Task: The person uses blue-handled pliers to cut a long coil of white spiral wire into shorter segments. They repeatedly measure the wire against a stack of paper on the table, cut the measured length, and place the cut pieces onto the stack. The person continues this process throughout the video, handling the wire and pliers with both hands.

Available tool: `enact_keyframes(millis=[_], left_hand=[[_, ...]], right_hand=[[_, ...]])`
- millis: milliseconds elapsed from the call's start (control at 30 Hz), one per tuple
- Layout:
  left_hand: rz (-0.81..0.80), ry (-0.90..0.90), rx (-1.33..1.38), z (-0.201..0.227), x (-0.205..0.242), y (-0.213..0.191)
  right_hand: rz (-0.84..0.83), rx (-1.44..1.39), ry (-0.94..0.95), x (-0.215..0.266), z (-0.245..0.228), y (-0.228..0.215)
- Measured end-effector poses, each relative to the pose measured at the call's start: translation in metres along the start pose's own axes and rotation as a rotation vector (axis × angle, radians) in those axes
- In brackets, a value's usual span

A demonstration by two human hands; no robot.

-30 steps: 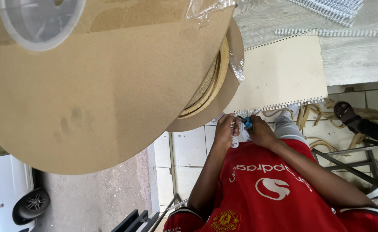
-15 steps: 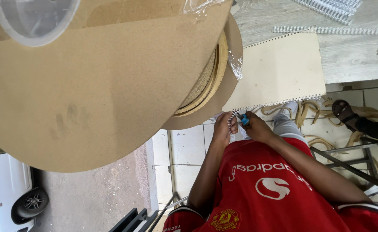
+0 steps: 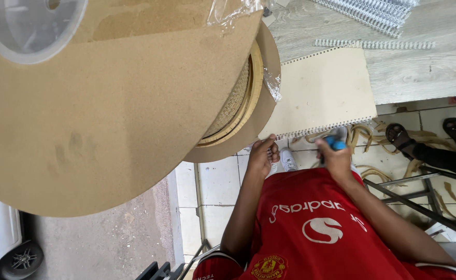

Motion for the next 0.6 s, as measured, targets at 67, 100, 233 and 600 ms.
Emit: enact_keyframes(millis=[67, 100, 233, 600], left_hand=[[-0.071, -0.072, 0.020, -0.012, -0.014, -0.008], [-0.072, -0.070, 0.027, -0.016, -0.018, -0.011], [-0.089, -0.176, 0.124, -0.023, -0.014, -0.008], [-0.086, -0.272, 0.147, -0.019, -0.015, -0.019]], right_hand=[[0.329, -0.477, -0.017, 0.002, -0.018, -0.038], [0.326, -0.472, -0.021, -0.003, -0.027, -0.042], [0.430, -0.818, 0.187, -0.021, -0.025, -0.053], [0.347, -1.088, 0.379, -0.051, 0.025, -0.053]])
Point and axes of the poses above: each hand's wrist, its own x-axis away from the middle knuckle, its own y-axis out of the palm, z = x × y, the point moved 7 cm from there along -x, towards the middle knuckle, and after that the axes turned 5 degrees about -x, right-handed, at the moved point
